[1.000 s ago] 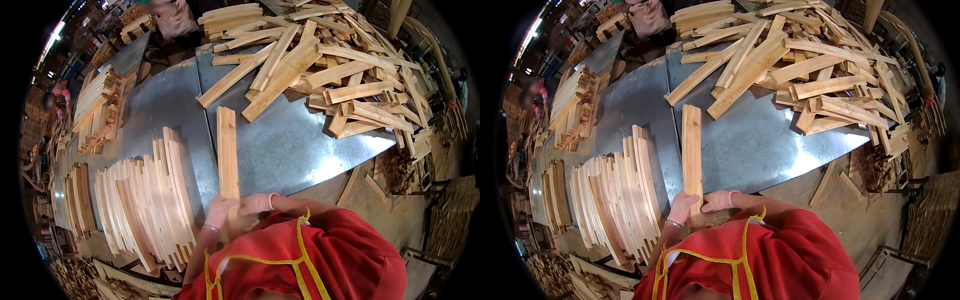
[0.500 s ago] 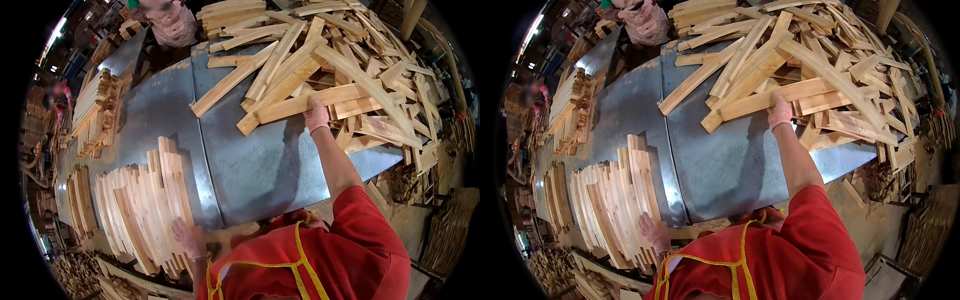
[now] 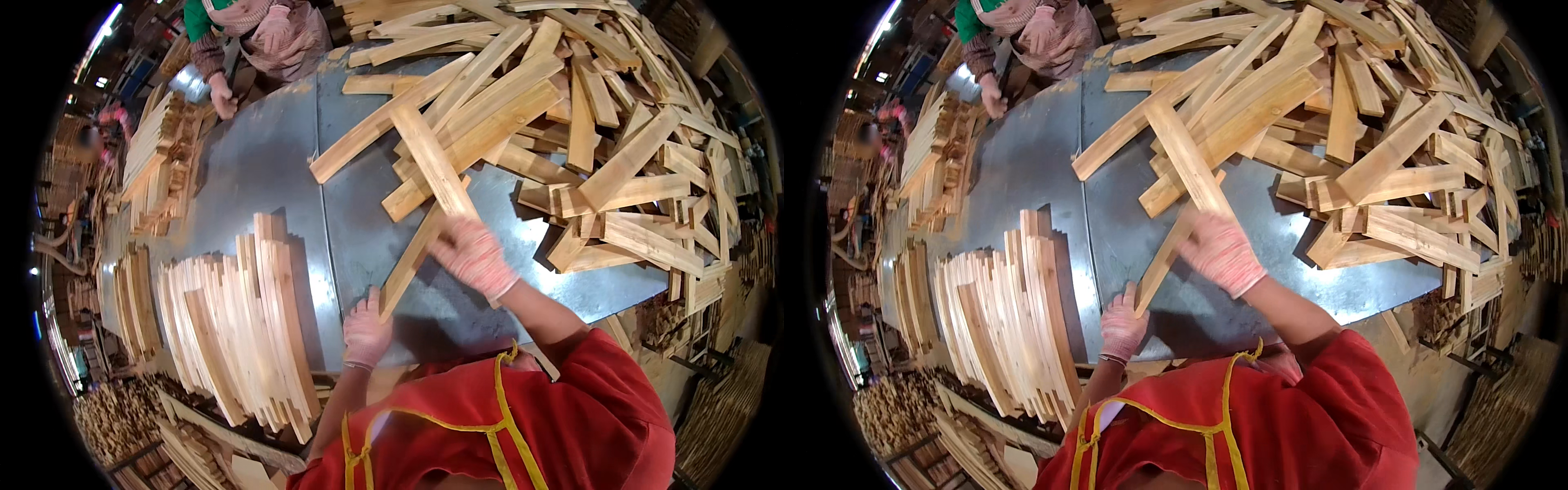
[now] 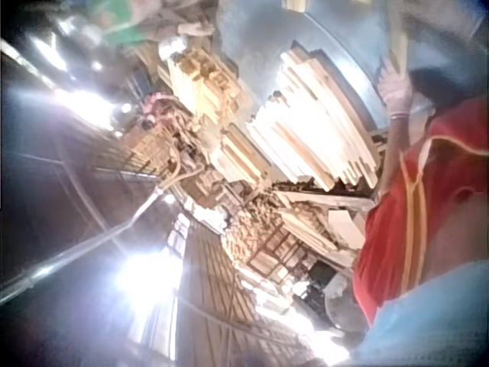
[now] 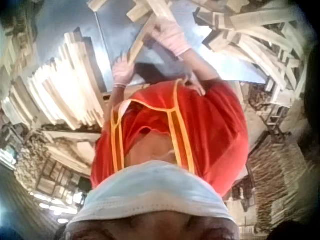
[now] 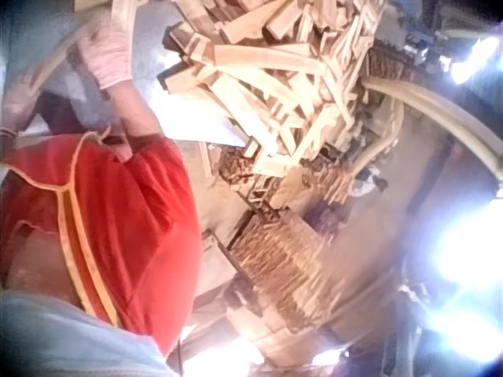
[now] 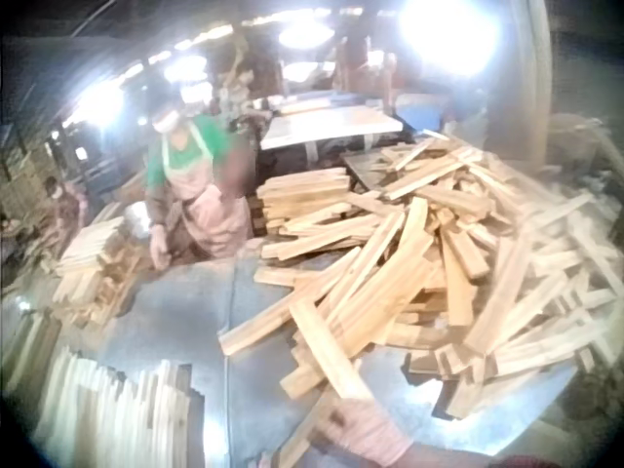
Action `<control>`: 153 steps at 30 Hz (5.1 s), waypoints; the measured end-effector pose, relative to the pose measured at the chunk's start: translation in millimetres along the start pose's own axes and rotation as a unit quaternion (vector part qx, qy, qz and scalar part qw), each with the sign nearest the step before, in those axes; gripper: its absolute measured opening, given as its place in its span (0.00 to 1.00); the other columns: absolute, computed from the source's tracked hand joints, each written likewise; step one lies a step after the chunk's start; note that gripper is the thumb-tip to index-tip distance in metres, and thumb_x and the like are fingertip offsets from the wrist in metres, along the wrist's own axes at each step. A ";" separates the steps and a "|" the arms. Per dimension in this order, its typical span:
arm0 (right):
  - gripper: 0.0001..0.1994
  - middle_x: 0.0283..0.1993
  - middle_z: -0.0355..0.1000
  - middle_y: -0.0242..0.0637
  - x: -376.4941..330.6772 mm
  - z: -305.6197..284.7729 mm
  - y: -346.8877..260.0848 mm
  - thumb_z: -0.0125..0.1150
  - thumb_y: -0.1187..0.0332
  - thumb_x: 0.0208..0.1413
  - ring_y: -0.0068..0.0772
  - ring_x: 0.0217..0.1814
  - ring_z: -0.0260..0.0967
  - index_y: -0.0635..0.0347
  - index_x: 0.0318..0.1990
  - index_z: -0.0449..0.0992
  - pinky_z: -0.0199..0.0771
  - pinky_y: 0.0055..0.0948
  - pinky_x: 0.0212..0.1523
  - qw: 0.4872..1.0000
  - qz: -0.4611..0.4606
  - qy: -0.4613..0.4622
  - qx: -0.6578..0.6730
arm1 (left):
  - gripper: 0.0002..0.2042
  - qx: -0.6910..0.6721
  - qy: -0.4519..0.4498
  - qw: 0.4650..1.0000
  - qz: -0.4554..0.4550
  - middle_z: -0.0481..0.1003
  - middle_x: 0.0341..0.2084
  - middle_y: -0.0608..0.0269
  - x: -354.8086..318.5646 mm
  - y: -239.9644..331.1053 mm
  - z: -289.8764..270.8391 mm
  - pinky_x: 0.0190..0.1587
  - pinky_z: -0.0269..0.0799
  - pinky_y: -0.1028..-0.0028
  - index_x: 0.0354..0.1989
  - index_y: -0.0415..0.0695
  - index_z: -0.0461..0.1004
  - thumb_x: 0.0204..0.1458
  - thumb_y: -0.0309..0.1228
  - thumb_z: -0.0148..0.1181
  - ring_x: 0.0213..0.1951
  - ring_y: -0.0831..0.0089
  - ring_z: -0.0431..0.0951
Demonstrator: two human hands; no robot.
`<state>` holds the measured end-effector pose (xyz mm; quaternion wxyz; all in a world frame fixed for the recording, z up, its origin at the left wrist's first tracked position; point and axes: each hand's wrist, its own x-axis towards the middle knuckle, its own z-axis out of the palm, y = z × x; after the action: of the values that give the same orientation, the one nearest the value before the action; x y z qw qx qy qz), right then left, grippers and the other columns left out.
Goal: The person repeatedly picks up small wooden planks from a large pile on a metal table and stacks them into neat piles. The person handles the planks one at a time or in small groups, aligning them and placing them into organized stacks on the table.
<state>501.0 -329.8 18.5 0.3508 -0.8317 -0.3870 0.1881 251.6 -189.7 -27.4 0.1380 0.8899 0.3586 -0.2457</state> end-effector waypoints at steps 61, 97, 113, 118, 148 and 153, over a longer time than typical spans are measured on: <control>0.47 0.72 0.65 0.44 114.3 -131.7 74.5 0.67 0.66 0.50 0.51 0.73 0.63 0.47 0.79 0.51 0.64 0.46 0.70 0.819 -0.047 -0.054 -0.570 | 0.40 -0.141 0.148 0.934 -0.293 0.72 0.58 0.49 -87.8 -118.2 53.2 0.62 0.72 0.59 0.72 0.46 0.62 0.47 0.40 0.69 0.59 0.50 0.73; 0.35 0.60 0.78 0.43 -66.1 176.2 -112.5 0.62 0.45 0.63 0.40 0.64 0.73 0.59 0.70 0.68 0.70 0.33 0.66 0.942 0.111 -0.315 0.040 | 0.27 0.181 0.187 0.924 -0.280 0.65 0.70 0.53 -90.6 -479.8 9.5 0.67 0.67 0.62 0.70 0.44 0.65 0.62 0.35 0.55 0.68 0.54 0.67; 0.32 0.55 0.77 0.48 85.4 -191.4 130.9 0.72 0.56 0.50 0.56 0.60 0.73 0.53 0.63 0.70 0.70 0.52 0.62 0.875 0.187 0.158 -0.418 | 0.41 -0.051 0.208 0.974 0.074 0.60 0.70 0.47 -63.7 -126.3 17.0 0.74 0.54 0.51 0.73 0.43 0.60 0.49 0.38 0.69 0.71 0.48 0.60; 0.32 0.57 0.75 0.48 14.9 -131.0 38.0 0.67 0.52 0.51 0.51 0.64 0.71 0.53 0.64 0.71 0.70 0.50 0.62 0.932 -0.143 0.032 -0.333 | 0.49 -0.010 0.296 0.935 0.193 0.62 0.67 0.47 -45.9 12.4 -13.9 0.70 0.58 0.47 0.71 0.41 0.63 0.36 0.39 0.79 0.69 0.43 0.60; 0.06 0.27 0.67 0.28 -160.1 23.5 110.6 0.61 0.66 0.67 0.28 0.29 0.69 0.54 0.37 0.73 0.75 0.29 0.28 0.600 0.275 0.216 0.720 | 0.13 -0.162 0.253 0.949 -0.099 0.80 0.35 0.48 -28.7 -240.4 27.1 0.45 0.76 0.49 0.42 0.47 0.81 0.57 0.41 0.60 0.41 0.45 0.81; 0.19 0.48 0.76 0.40 -144.0 55.6 73.0 0.67 0.77 0.59 0.40 0.46 0.76 0.65 0.57 0.76 0.79 0.31 0.50 0.945 0.109 0.265 0.159 | 0.07 0.028 0.362 0.914 -0.180 0.79 0.31 0.54 -23.2 -338.5 11.1 0.42 0.78 0.56 0.35 0.46 0.80 0.56 0.35 0.58 0.38 0.53 0.82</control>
<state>415.2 -450.3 -66.7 0.5459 -0.8219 -0.1521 0.0568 -5.6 31.0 -47.8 -0.0725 0.8417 0.5314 0.0622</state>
